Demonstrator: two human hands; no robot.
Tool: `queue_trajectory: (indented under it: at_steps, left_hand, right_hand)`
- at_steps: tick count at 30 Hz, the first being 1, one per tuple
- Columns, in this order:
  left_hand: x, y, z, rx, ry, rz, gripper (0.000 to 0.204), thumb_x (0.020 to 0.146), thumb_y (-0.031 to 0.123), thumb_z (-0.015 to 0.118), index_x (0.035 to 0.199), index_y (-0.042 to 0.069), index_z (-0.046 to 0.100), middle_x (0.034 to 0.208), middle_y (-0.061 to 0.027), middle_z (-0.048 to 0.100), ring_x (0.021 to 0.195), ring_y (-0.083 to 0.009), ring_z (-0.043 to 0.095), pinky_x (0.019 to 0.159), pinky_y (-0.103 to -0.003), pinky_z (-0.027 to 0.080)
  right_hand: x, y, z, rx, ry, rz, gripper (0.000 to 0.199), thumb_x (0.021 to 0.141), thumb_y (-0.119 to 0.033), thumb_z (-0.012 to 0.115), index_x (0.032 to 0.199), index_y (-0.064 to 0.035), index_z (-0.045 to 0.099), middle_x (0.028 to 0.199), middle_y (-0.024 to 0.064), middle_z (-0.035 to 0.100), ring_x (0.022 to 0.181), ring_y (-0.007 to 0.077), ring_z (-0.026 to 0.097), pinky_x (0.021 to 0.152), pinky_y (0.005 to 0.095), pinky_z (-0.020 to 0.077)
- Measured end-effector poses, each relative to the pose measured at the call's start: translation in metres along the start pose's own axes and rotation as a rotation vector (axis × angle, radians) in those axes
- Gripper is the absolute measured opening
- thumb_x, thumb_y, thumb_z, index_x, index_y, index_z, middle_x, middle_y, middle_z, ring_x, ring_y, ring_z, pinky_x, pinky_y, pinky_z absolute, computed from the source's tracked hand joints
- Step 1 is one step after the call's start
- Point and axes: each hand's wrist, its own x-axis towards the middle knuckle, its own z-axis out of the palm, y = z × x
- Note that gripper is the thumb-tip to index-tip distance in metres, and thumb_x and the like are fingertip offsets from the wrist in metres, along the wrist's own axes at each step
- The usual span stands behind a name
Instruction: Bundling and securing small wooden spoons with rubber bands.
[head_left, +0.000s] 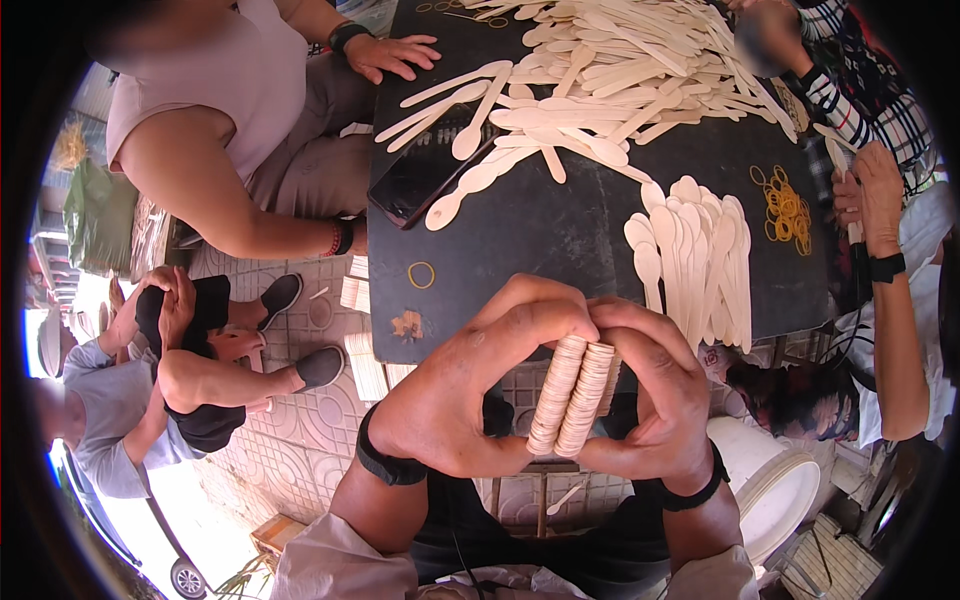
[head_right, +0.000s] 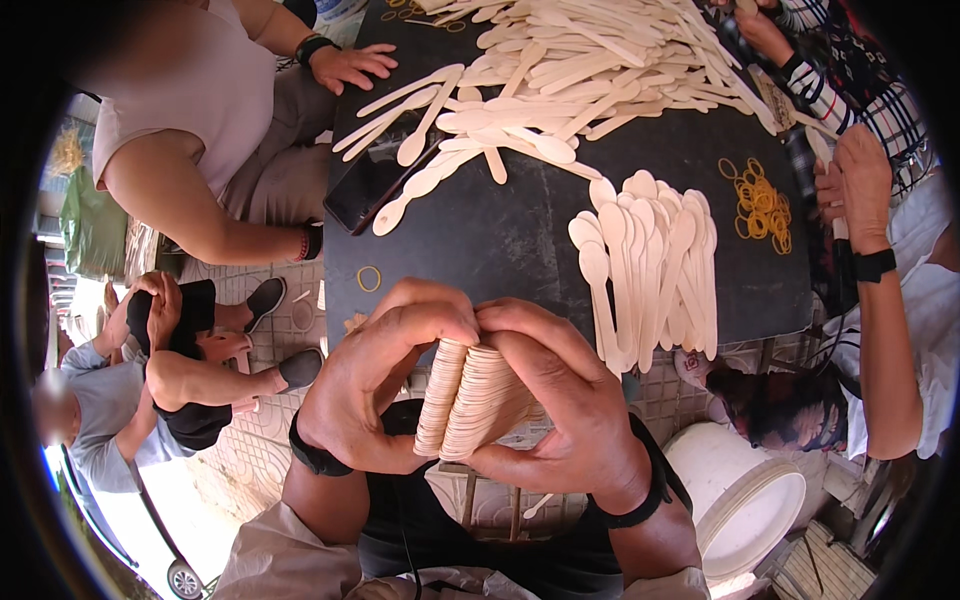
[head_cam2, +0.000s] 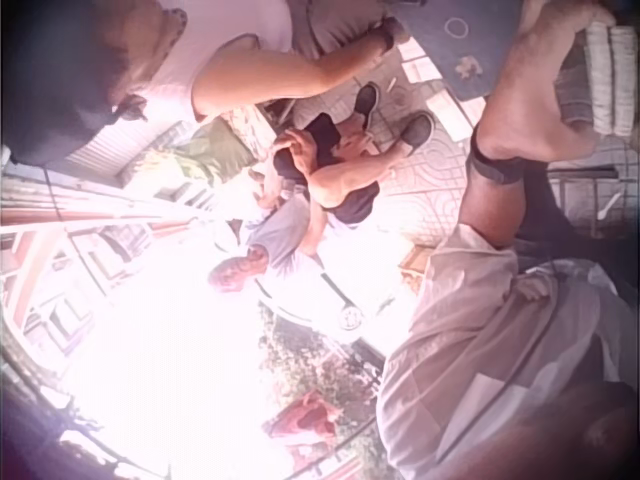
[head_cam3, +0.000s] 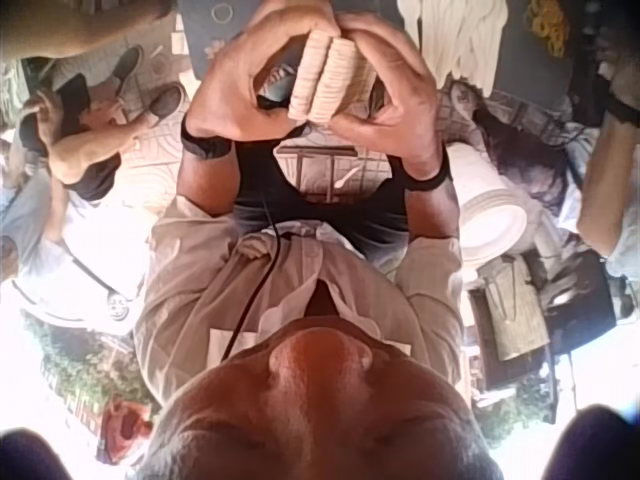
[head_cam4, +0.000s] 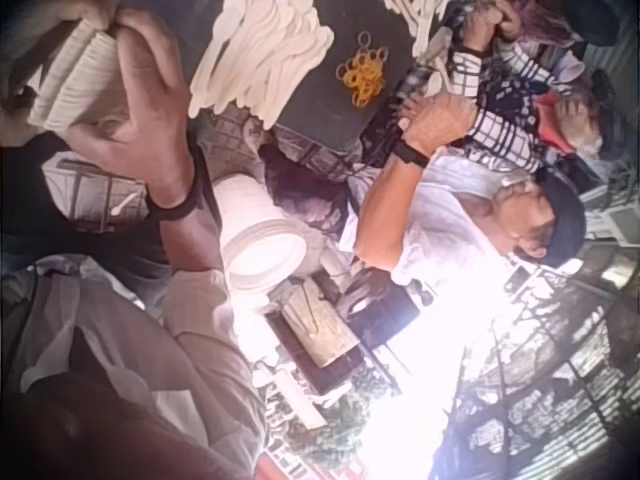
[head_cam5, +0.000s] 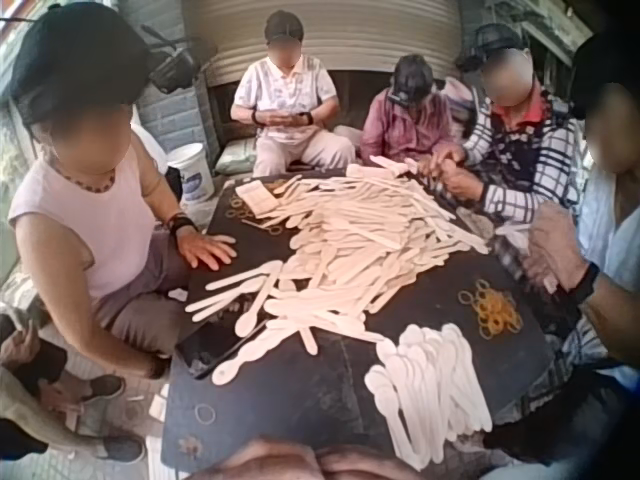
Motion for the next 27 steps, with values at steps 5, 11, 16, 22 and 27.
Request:
queue_trajectory:
  at_steps: [5, 11, 16, 22, 27]
  left_hand:
    - [0.000, 0.000, 0.001, 0.012, 0.000, 0.010, 0.070, 0.050, 0.003, 0.072, 0.116, -0.002, 0.050, 0.115, -0.0146, 0.043, 0.108, -0.0250, 0.045, 0.095, -0.033, 0.034]
    - [-0.001, 0.005, 0.001, 0.104, -0.037, 0.025, 0.070, 0.055, 0.004, 0.070, 0.121, 0.004, 0.047, 0.119, -0.0160, 0.044, 0.109, -0.0300, 0.047, 0.093, -0.035, 0.038]
    - [-0.003, 0.010, 0.001, 0.054, -0.010, -0.023, 0.068, 0.048, 0.005, 0.073, 0.113, 0.000, 0.053, 0.113, -0.0141, 0.044, 0.106, -0.0253, 0.047, 0.093, -0.033, 0.035]
    - [-0.002, 0.011, -0.001, 0.091, -0.072, -0.037, 0.070, 0.054, 0.003, 0.071, 0.120, 0.005, 0.049, 0.120, -0.0153, 0.043, 0.110, -0.0304, 0.047, 0.094, -0.036, 0.038]
    - [-0.009, 0.012, -0.003, 0.087, -0.034, -0.084, 0.070, 0.053, 0.004, 0.073, 0.119, 0.004, 0.049, 0.118, -0.0142, 0.045, 0.110, -0.0290, 0.048, 0.095, -0.035, 0.038]
  right_hand:
    - [-0.002, 0.000, -0.002, -0.007, 0.001, -0.004, 0.069, 0.057, -0.013, 0.083, 0.117, 0.0027, 0.053, 0.121, 0.0143, 0.051, 0.109, 0.0297, 0.055, 0.091, 0.0376, 0.0469]
    - [-0.002, -0.002, -0.001, 0.006, 0.008, -0.024, 0.068, 0.057, -0.014, 0.083, 0.116, 0.0027, 0.054, 0.120, 0.0139, 0.051, 0.110, 0.0303, 0.055, 0.091, 0.0383, 0.0468]
    - [0.000, -0.007, -0.001, 0.012, 0.004, -0.028, 0.065, 0.057, -0.014, 0.083, 0.113, 0.0027, 0.055, 0.120, 0.0129, 0.051, 0.109, 0.0307, 0.055, 0.092, 0.0386, 0.0463]
    - [-0.001, -0.007, -0.005, -0.012, 0.003, -0.018, 0.065, 0.056, -0.013, 0.082, 0.114, 0.0025, 0.055, 0.120, 0.0124, 0.051, 0.110, 0.0288, 0.055, 0.092, 0.0377, 0.0464]
    - [-0.002, -0.003, 0.001, 0.031, -0.071, -0.040, 0.075, 0.062, -0.014, 0.079, 0.127, -0.0003, 0.044, 0.126, 0.0134, 0.046, 0.115, 0.0307, 0.051, 0.093, 0.0391, 0.0441]
